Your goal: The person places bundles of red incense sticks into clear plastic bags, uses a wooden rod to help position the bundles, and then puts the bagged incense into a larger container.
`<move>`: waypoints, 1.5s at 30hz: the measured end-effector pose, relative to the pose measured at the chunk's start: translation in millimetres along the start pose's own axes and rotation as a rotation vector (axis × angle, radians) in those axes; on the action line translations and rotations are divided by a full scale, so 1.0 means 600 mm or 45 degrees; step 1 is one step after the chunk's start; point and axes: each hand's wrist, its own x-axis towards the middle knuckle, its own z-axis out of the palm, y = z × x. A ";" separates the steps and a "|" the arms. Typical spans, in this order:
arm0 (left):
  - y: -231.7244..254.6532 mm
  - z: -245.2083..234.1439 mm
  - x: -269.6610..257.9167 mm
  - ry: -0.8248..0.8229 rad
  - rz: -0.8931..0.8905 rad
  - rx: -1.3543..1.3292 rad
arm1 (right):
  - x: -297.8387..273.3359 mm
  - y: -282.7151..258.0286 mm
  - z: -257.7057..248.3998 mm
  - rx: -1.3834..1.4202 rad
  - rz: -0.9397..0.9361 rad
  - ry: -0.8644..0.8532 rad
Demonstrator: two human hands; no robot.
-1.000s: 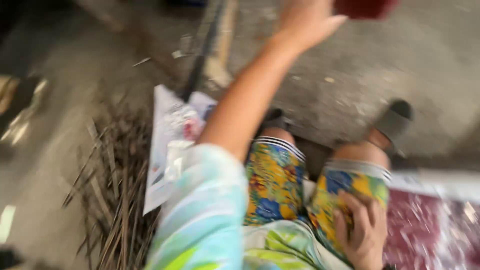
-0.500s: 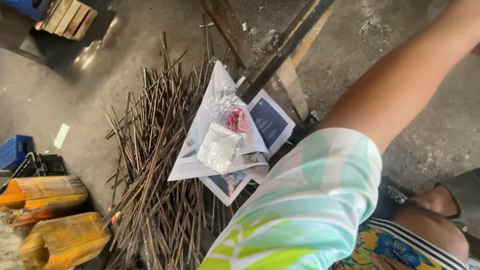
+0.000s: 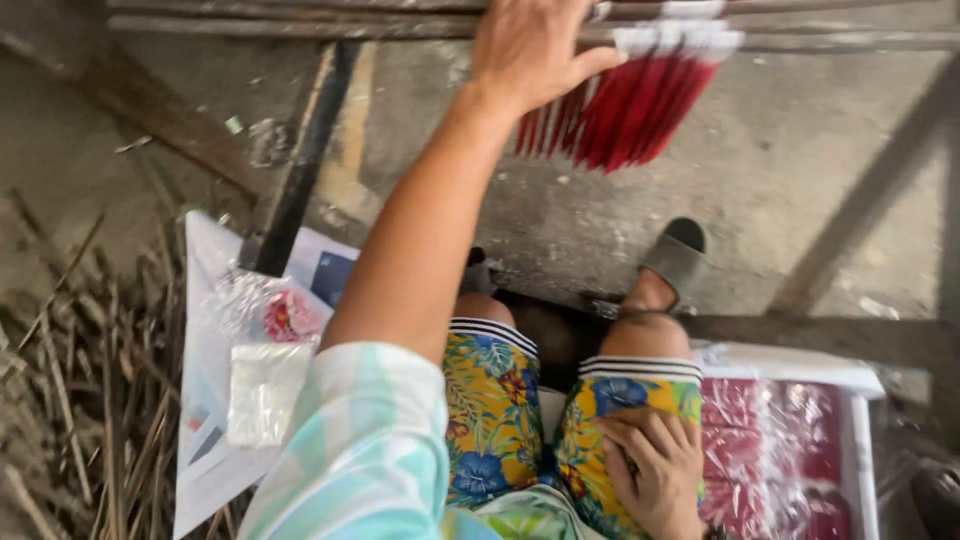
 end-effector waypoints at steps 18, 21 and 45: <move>0.068 -0.174 -0.131 -0.519 -0.213 -0.359 | 0.235 0.146 -0.061 -0.422 -0.150 0.267; 0.077 -0.204 -0.103 -0.770 -0.246 -0.508 | 0.226 0.148 -0.061 -0.478 -0.066 0.265; 0.108 -0.157 -0.034 0.500 0.131 -0.331 | 0.226 0.146 -0.052 -0.188 -0.046 0.326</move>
